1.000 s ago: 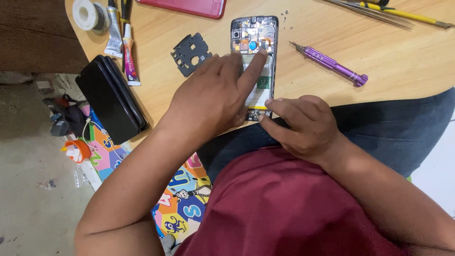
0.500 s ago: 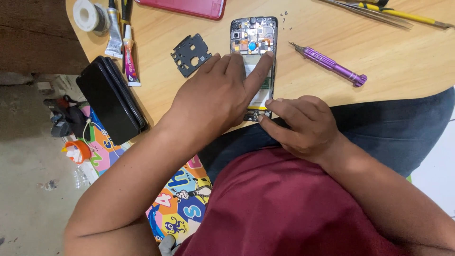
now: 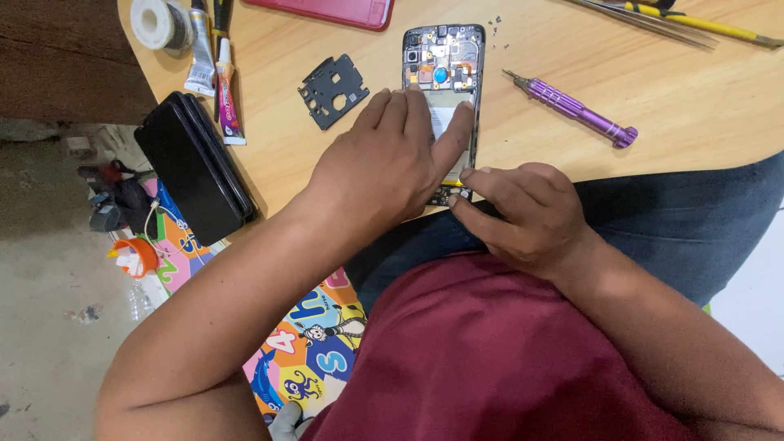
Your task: Disassembling a smartphone by unscrewing internal components and using a soldering iron to detach parts.
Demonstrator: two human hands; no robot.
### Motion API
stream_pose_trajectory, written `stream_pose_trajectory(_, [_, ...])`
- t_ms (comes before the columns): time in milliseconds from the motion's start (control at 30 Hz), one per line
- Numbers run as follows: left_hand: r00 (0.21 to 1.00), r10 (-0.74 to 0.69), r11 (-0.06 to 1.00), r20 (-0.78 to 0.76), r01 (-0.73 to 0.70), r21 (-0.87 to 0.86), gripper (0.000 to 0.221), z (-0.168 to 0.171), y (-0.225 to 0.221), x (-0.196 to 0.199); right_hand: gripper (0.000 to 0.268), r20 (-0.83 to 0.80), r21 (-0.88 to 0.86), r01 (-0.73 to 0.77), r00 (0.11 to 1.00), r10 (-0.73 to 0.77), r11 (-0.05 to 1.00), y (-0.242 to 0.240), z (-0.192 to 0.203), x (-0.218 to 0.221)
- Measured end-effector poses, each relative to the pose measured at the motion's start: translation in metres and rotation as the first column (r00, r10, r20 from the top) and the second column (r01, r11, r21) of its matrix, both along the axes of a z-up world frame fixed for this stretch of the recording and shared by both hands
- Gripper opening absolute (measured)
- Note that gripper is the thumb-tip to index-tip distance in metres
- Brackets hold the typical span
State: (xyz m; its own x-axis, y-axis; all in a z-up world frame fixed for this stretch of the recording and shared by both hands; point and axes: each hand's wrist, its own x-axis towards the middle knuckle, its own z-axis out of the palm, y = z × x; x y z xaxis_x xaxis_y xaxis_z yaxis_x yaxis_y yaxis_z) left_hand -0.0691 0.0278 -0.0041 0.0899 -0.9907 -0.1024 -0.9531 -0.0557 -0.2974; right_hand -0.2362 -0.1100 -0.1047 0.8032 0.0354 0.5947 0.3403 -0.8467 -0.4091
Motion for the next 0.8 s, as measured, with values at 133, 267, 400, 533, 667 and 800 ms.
stream_pose_trajectory(133, [0.998,-0.031,0.999,0.061,0.029,0.028,0.05,-0.003,0.001,0.0,0.012,-0.002,-0.032,0.018,1.0,-0.018,0.999,0.001,-0.002,-0.001])
stream_pose_trajectory(267, [0.998,0.043,0.999,-0.043,-0.043,0.002,0.052,0.006,0.005,-0.001,0.014,0.014,-0.033,0.032,0.999,-0.031,0.999,0.002,-0.003,-0.002])
stream_pose_trajectory(400, [0.88,0.286,0.955,-0.378,-0.293,0.039,0.087,0.02,0.011,0.002,0.017,0.008,-0.007,0.02,1.0,-0.019,1.0,0.0,-0.006,-0.003])
stream_pose_trajectory(533, [0.744,0.438,0.864,-0.504,-0.503,0.01,0.089,0.01,0.028,-0.001,0.018,-0.016,0.007,-0.007,1.0,0.007,1.0,0.0,-0.01,-0.003])
stream_pose_trajectory(667, [0.68,0.477,0.826,-0.557,-0.564,0.018,0.077,0.005,0.031,0.001,0.025,-0.036,-0.006,-0.021,0.999,0.021,1.0,-0.001,-0.007,-0.004])
stream_pose_trajectory(800, [0.671,0.473,0.808,-0.571,-0.589,-0.022,0.056,-0.004,0.026,0.003,0.024,-0.075,-0.034,-0.003,0.997,0.001,0.999,0.001,-0.006,-0.005])
